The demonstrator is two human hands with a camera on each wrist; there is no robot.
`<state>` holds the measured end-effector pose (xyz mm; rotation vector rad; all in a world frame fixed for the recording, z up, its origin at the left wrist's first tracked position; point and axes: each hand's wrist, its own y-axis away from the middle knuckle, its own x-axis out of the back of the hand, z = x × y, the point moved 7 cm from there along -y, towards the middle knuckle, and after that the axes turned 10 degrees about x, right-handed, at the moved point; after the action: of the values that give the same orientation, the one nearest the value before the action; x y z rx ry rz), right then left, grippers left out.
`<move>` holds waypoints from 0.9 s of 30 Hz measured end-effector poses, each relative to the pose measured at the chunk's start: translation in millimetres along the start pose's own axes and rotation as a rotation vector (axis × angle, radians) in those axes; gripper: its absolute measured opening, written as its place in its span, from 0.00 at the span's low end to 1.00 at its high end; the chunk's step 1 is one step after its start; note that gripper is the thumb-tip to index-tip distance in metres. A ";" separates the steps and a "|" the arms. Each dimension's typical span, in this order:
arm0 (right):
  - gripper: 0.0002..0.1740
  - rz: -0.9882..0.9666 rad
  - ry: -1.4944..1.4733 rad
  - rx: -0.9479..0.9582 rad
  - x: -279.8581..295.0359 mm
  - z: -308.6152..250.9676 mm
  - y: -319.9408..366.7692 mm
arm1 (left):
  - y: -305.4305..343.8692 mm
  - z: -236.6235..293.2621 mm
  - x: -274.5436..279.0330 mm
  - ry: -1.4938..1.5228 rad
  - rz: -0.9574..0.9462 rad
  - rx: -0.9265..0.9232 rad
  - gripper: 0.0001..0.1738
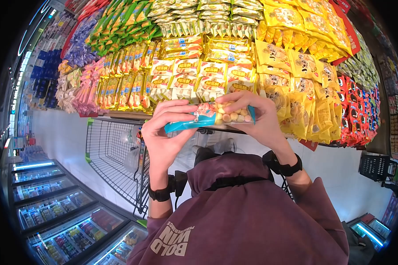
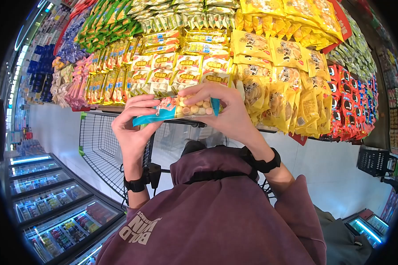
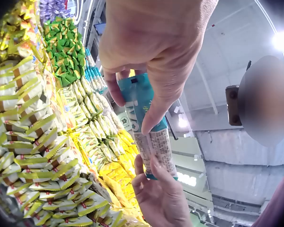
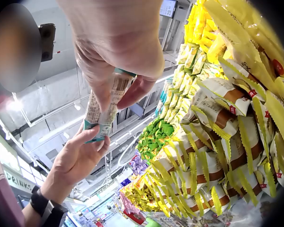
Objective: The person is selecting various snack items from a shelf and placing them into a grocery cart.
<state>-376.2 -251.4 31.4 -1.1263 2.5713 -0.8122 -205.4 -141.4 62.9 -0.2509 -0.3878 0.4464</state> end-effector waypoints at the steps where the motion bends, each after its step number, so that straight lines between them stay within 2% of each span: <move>1: 0.16 -0.009 0.009 0.016 -0.4 -0.9 0.1 | 0.5 3.7 -0.2 -0.077 -0.001 -0.058 0.14; 4: 0.17 -0.009 0.065 0.077 0.1 -2.9 -0.5 | 1.8 9.2 -0.3 -0.086 0.027 -0.069 0.13; 9: 0.26 -0.170 -0.017 0.047 -3.9 -17.0 -4.5 | 4.7 7.2 6.8 -0.071 0.048 -0.046 0.13; 11: 0.28 -0.204 -0.083 -0.047 -2.6 -11.9 -2.5 | 5.1 4.8 8.3 -0.064 0.012 -0.039 0.13; 13: 0.28 -0.217 -0.108 -0.229 -2.2 1.0 2.7 | 5.6 4.1 6.4 -0.064 -0.052 -0.046 0.14; 16: 0.28 -0.324 -0.072 -0.485 -10.3 6.9 7.4 | 5.1 12.8 0.2 -0.198 -0.105 -0.183 0.13; 19: 0.31 -0.307 -0.274 -0.535 -25.5 10.6 14.8 | 1.3 18.8 0.4 -0.184 0.135 -0.162 0.16; 20: 0.33 -0.262 -0.333 -0.506 -30.3 11.4 14.8 | 2.7 7.9 2.0 -0.062 0.233 -0.070 0.19; 23: 0.32 -0.131 -0.375 -0.571 -35.2 15.7 15.0 | 9.8 -22.1 -5.9 0.522 0.359 0.389 0.23; 24: 0.31 -0.110 -0.365 -0.566 -35.5 16.5 15.3 | 9.6 -24.2 -11.8 0.562 0.241 0.487 0.24; 27: 0.28 -0.074 -0.355 -0.545 -37.4 21.8 17.9 | 13.3 -28.8 -27.2 0.506 0.133 0.507 0.22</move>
<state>-352.8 -222.9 2.6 -1.3604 2.5065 0.1015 -220.9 -146.8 24.5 0.1081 0.2425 0.5766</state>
